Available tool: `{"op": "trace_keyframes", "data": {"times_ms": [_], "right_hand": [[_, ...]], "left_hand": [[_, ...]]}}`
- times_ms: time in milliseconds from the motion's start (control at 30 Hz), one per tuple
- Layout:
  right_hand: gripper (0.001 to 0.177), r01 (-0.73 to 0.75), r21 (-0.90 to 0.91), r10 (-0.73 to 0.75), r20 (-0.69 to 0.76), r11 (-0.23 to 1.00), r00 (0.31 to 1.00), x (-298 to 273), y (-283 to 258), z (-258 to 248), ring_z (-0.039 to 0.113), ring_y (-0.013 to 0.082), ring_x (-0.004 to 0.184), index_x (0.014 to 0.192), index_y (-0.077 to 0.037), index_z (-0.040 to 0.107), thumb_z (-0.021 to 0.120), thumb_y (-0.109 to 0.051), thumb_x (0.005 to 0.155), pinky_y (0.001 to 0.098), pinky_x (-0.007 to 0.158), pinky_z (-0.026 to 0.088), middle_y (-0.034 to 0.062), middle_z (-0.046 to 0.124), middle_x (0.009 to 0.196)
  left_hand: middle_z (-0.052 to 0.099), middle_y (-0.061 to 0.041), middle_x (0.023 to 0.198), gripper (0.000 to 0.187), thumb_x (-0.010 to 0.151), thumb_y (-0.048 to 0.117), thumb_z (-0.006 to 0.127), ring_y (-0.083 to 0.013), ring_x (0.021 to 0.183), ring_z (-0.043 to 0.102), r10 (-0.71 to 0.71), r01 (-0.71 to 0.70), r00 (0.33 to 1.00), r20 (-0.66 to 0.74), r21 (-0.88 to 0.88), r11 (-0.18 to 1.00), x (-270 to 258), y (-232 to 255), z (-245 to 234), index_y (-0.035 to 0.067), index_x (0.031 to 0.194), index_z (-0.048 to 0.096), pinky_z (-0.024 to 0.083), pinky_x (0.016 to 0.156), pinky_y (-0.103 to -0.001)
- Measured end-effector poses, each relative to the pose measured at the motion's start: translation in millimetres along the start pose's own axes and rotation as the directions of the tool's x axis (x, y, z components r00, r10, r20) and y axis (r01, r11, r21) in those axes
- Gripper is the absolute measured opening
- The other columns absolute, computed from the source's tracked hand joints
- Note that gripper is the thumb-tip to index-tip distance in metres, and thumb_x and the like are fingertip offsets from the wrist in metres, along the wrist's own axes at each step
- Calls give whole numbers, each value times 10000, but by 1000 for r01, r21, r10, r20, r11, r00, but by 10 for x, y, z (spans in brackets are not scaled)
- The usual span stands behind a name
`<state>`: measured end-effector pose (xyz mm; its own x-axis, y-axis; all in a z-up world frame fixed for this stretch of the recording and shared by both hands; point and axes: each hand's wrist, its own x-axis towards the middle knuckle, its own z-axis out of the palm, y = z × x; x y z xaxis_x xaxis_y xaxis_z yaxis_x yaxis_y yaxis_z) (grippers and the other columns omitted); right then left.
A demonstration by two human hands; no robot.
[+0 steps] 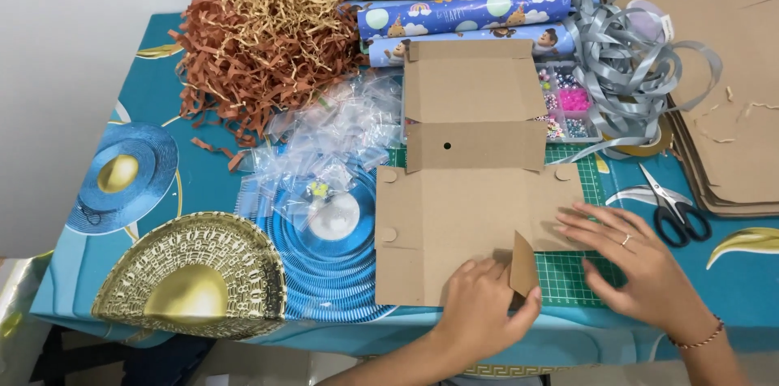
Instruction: Folding a cardboard box and filling it with decorative shredded paper and small beads.
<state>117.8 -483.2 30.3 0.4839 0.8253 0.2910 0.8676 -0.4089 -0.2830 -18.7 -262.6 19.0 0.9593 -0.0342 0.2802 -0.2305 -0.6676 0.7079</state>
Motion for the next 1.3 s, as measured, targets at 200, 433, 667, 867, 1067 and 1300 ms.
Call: {"op": "trace_keyframes", "data": {"times_ms": [200,433,667,867,1067,1300], "right_hand": [[423,169,-212,-191,-85,962,978,-48,156,94,635,155,1307,1320,-220,667,679,-127,907,496,1139,451,-52,678,1383],[335,263,-221,-311,-224,939,924,135,-138,-56,676,221,1260,1278,-94,689,662,-24,952,421,942,555,46,700,1341],[301,553,-326,-633,-245,767,734,422,6,-47,740,281,1092,1192,36,683,758,-20,906,408,886,652,178,726,1207],[219,621,-326,-700,-270,713,661,587,51,-9,755,310,1034,1131,57,701,710,-21,926,398,865,658,190,745,1127],[140,573,-396,-691,-294,717,661,543,93,83,768,281,993,1072,9,729,709,-27,938,340,731,623,138,768,1084],[133,569,-397,-687,-297,720,663,516,119,144,756,276,1015,1069,-7,734,714,-13,938,333,715,618,139,761,1114]], "left_hand": [[635,-77,705,410,1046,358,514,-272,606,627,-104,109,977,186,-14,994,242,43,-278,72,768,609,478,517,-428],[694,-46,672,383,1048,363,491,-249,591,677,-115,97,965,237,85,992,800,15,-537,126,832,700,515,506,-416],[724,-31,732,366,972,449,548,-248,720,690,-171,126,901,399,136,983,1109,-109,-577,141,822,677,523,659,-423],[698,-82,727,386,1054,387,444,-269,669,664,-104,102,905,412,26,994,1059,-188,-559,96,886,634,491,603,-436],[703,-97,758,392,1065,374,429,-296,702,670,-102,96,907,408,36,995,1031,-189,-537,85,899,635,485,607,-460],[715,-81,755,389,1066,369,425,-277,701,680,-124,122,897,425,32,992,1023,-174,-543,102,939,678,505,603,-446]]}}
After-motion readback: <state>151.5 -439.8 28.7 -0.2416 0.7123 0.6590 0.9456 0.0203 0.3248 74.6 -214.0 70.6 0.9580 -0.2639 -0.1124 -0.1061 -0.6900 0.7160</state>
